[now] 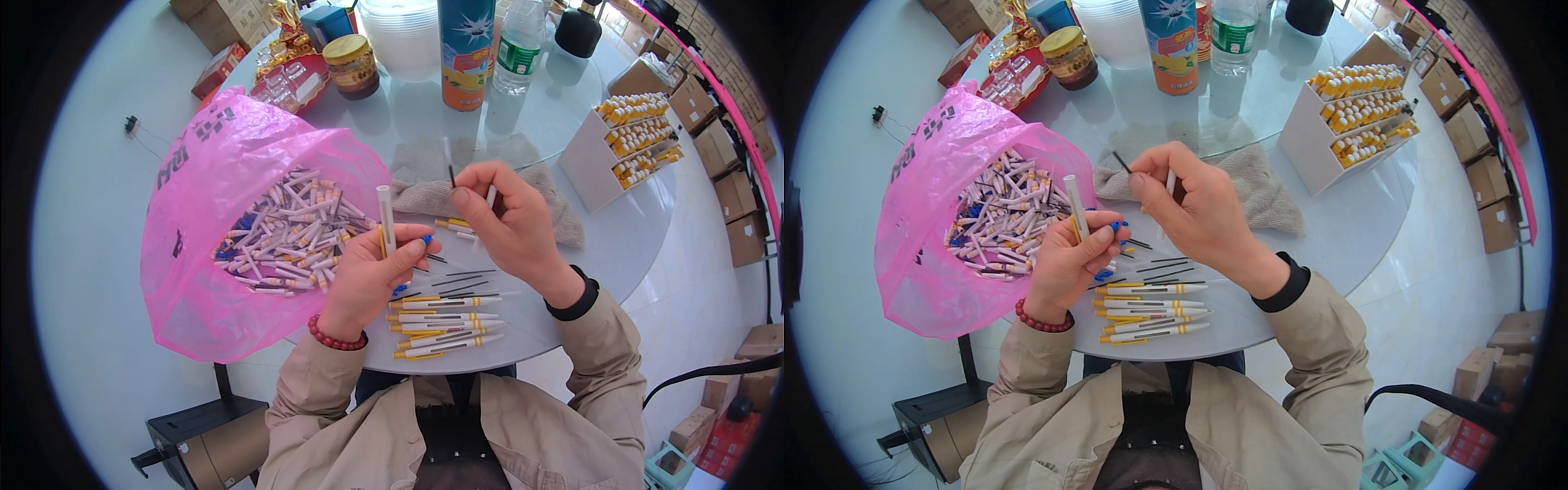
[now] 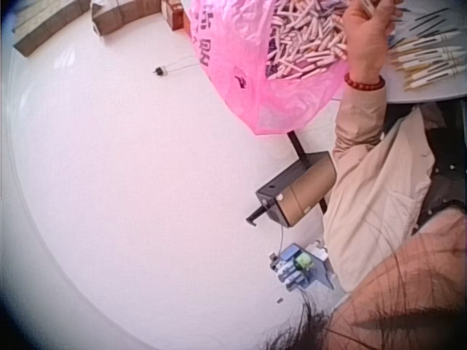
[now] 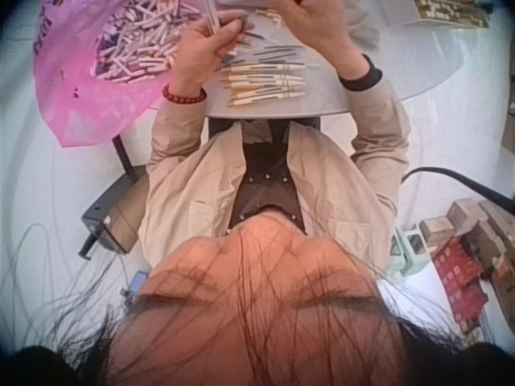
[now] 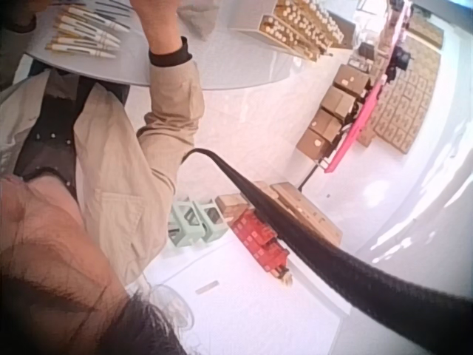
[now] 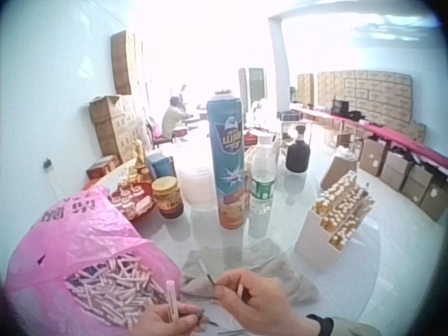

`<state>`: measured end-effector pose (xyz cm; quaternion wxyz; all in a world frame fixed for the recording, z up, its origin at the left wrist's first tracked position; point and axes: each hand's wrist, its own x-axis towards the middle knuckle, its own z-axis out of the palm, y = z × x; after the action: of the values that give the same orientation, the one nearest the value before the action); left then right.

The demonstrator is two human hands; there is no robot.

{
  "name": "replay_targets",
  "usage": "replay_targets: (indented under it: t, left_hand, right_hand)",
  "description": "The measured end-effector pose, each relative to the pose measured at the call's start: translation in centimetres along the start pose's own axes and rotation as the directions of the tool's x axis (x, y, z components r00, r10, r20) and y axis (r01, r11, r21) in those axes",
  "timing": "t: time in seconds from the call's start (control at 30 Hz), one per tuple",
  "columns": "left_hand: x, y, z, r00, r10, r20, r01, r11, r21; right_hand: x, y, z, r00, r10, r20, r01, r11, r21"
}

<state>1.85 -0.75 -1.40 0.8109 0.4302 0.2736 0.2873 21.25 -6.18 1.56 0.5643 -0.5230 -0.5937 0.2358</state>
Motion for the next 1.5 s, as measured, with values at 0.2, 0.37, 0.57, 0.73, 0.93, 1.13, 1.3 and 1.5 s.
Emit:
replay_targets:
  t: [0.2,0.37,0.57,0.73,0.93,1.13,1.3,1.5]
  left_hand:
    - [-0.1,-0.5,1.0,0.992,-0.087,0.087,0.084,0.996,0.041]
    - [-0.1,-0.6,1.0,0.987,-0.080,0.140,0.080,0.997,0.010]
    - [-0.1,-1.0,1.1,0.991,-0.047,0.125,0.053,0.998,-0.041]
    - [-0.1,-1.1,0.8,0.990,-0.052,0.134,0.055,0.998,-0.015]
    - [-0.1,-1.2,0.7,0.990,-0.048,0.132,0.051,0.999,-0.019]
    - [-0.1,-1.1,0.9,0.992,-0.064,0.113,0.069,0.997,-0.039]
    - [0.0,-1.2,0.9,0.993,-0.056,0.105,0.065,0.995,-0.078]
    - [0.0,-1.3,1.0,0.999,-0.010,0.043,0.012,0.999,-0.045]
  right_hand:
    - [-0.2,1.2,1.6,0.989,-0.035,-0.146,0.048,0.995,0.087]
    - [-0.6,1.5,1.7,0.994,0.012,-0.113,0.002,0.992,0.128]
    - [-0.5,2.0,2.2,0.989,-0.034,-0.143,0.049,0.993,0.107]
    - [-0.6,2.1,2.3,0.985,-0.075,-0.154,0.095,0.988,0.125]
    - [-0.7,2.0,2.3,0.978,-0.126,-0.164,0.141,0.987,0.080]
    - [-1.0,1.8,2.3,0.960,-0.220,-0.176,0.219,0.975,-0.021]
    - [-1.1,1.9,2.3,0.950,-0.270,-0.158,0.264,0.963,-0.059]
    - [-1.2,1.9,2.5,0.972,-0.202,-0.121,0.202,0.979,-0.013]
